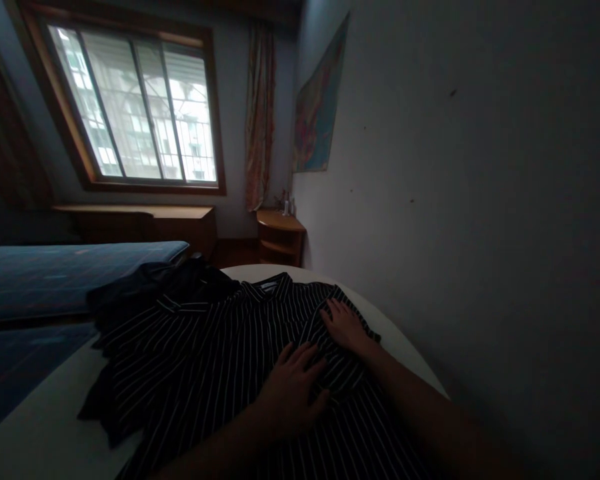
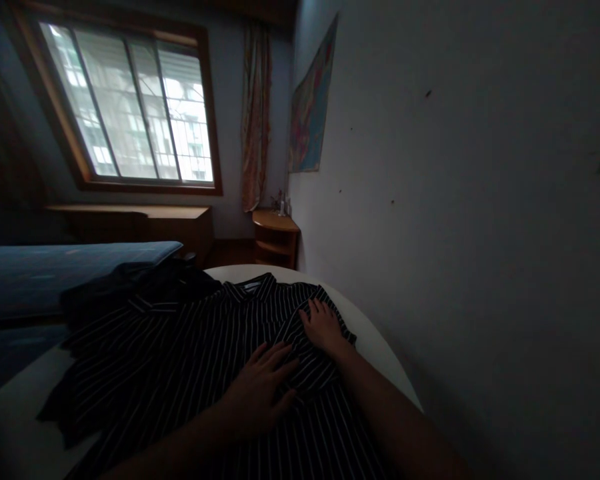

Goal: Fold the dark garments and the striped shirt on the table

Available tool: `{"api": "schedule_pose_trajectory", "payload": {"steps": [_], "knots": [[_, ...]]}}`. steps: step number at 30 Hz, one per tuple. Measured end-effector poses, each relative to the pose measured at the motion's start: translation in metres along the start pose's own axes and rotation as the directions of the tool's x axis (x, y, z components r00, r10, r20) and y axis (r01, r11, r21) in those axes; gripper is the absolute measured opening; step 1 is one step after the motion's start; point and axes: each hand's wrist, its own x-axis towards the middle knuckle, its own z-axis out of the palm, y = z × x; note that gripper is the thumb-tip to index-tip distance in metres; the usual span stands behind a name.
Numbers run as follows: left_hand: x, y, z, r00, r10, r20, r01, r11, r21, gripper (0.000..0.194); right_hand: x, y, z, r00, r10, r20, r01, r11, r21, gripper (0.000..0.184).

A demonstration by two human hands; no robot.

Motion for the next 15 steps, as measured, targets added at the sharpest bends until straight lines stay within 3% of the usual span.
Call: {"api": "schedule_pose_trajectory", "payload": {"steps": [4, 9, 12, 15], "knots": [[-0.001, -0.002, 0.005, 0.999, -0.036, -0.026, 0.038, 0.998, 0.04, 0.052, -0.004, 0.024, -0.014, 0.999, -0.039, -0.011, 0.04, 0.998, 0.045, 0.057], [0.001, -0.001, 0.006, 0.994, -0.07, -0.083, 0.076, 0.995, 0.071, 0.049, -0.013, 0.059, -0.048, 0.992, 0.116, -0.041, -0.113, 0.992, 0.062, 0.048], [0.004, -0.002, 0.005, 0.987, -0.098, -0.129, 0.106, 0.993, 0.057, 0.041, -0.021, 0.082, -0.065, 0.982, 0.185, 0.031, -0.187, 0.98, 0.071, 0.043], [0.007, -0.004, 0.006, 0.982, -0.106, -0.155, 0.112, 0.993, 0.028, 0.032, -0.034, 0.097, -0.076, 0.982, 0.132, 0.132, -0.146, 0.984, 0.105, 0.036]]}}
